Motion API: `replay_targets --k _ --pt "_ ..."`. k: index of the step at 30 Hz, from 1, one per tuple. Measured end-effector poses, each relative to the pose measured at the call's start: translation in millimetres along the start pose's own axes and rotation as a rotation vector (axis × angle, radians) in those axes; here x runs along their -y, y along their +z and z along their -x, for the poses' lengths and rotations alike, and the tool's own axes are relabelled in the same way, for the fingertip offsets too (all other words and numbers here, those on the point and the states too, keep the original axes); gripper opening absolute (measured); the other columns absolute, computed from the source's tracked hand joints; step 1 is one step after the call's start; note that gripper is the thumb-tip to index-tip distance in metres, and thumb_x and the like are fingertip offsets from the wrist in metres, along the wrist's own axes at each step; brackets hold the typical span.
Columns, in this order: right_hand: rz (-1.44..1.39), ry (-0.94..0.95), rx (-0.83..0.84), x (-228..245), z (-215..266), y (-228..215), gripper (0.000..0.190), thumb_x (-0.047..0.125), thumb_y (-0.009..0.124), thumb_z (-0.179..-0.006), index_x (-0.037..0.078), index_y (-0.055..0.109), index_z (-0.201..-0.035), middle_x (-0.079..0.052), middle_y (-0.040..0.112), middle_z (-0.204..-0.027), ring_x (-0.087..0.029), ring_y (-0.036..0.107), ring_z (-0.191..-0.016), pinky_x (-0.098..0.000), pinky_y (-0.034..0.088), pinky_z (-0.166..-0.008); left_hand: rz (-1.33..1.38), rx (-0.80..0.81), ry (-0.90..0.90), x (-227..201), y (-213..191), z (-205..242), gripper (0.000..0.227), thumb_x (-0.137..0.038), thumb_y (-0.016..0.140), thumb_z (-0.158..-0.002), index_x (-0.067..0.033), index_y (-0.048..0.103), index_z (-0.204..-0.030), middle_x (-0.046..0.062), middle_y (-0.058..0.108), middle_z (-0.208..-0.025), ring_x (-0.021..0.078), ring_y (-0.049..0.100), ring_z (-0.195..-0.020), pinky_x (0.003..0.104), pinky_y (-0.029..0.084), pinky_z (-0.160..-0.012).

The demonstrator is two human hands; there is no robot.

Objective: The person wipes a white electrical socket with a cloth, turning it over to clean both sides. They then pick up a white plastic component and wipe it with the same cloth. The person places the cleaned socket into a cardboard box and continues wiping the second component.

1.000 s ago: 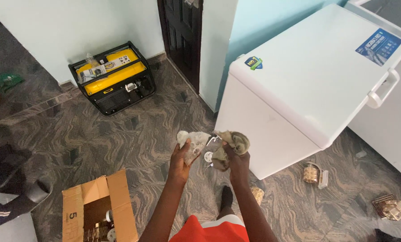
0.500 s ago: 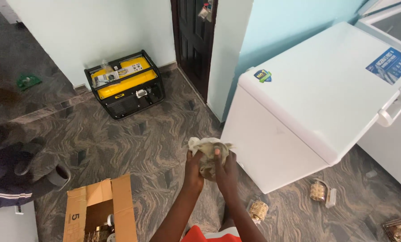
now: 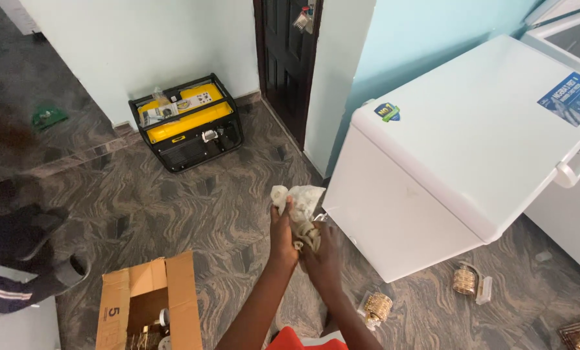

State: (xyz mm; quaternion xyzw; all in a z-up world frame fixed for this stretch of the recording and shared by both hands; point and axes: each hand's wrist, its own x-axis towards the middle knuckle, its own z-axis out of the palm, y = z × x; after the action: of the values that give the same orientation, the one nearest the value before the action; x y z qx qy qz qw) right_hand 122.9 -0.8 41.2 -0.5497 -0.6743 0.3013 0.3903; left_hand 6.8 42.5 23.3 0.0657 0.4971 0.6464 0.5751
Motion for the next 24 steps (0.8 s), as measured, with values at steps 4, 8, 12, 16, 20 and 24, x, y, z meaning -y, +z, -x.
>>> replay_targets --k 4,8,12,16,20,24 --pt "0.052 0.03 0.06 6.3 -2.8 1.6 0.045 0.013 0.076 -0.083 0.008 0.06 -0.124 -0.015 0.06 -0.114 -0.033 0.062 -0.106 -0.0479 0.05 -0.089 0.09 0.032 0.003 -10.6 -6.7 0.8 0.095 -0.055 0.071 -0.081 -0.0188 0.028 -0.158 0.015 0.051 -0.148 0.0355 0.057 -0.133 0.05 0.058 -0.098" --pt "0.028 -0.037 0.001 5.1 -3.4 3.0 0.042 0.016 0.076 -0.084 0.005 0.06 -0.122 -0.017 0.06 -0.117 -0.035 0.064 -0.108 -0.0471 0.052 -0.088 0.104 0.026 -0.085 2.7 -12.1 1.3 0.094 -0.051 0.068 -0.085 -0.0237 0.019 -0.161 0.013 0.046 -0.15 0.0366 0.048 -0.138 0.057 0.046 -0.106" --pt "0.009 -0.047 -0.071 1.5 -16.8 -2.9 0.043 0.018 0.071 -0.09 0.003 0.057 -0.127 -0.021 0.057 -0.12 -0.04 0.064 -0.106 -0.0482 0.053 -0.086 0.112 0.061 -0.05 22.4 -15.6 2.0 0.088 -0.038 0.07 -0.084 -0.0251 0.023 -0.157 0.009 0.056 -0.146 0.0307 0.053 -0.136 0.059 0.039 -0.108" --pt "0.057 0.049 -0.086 -17.1 -26.6 -6.1 0.045 0.023 0.07 -0.091 0.005 0.057 -0.13 -0.023 0.057 -0.116 -0.042 0.065 -0.102 -0.0504 0.053 -0.083 0.082 0.105 -0.012 34.9 -22.0 -4.0 0.081 -0.04 0.07 -0.088 -0.0197 0.033 -0.157 0.005 0.054 -0.146 0.0247 0.052 -0.137 0.053 0.041 -0.112" --pt "0.062 0.148 -0.12 -48.2 -30.0 -4.6 0.042 0.026 0.071 -0.092 0.007 0.058 -0.127 -0.022 0.059 -0.113 -0.041 0.066 -0.102 -0.0504 0.053 -0.083 0.165 0.092 0.02 49.9 -31.3 -23.1 0.08 -0.037 0.072 -0.089 -0.0145 0.034 -0.155 0.011 0.056 -0.146 0.0288 0.055 -0.135 0.05 0.042 -0.115" --pt "0.012 0.129 -0.151 -48.4 -28.2 -9.9 0.041 0.022 0.068 -0.093 0.005 0.058 -0.128 -0.02 0.06 -0.113 -0.038 0.066 -0.102 -0.0493 0.052 -0.084 0.135 0.02 -0.057 37.0 -27.1 -18.1 0.078 -0.036 0.068 -0.091 -0.0196 0.028 -0.156 0.006 0.052 -0.15 0.0243 0.052 -0.138 0.05 0.035 -0.118"
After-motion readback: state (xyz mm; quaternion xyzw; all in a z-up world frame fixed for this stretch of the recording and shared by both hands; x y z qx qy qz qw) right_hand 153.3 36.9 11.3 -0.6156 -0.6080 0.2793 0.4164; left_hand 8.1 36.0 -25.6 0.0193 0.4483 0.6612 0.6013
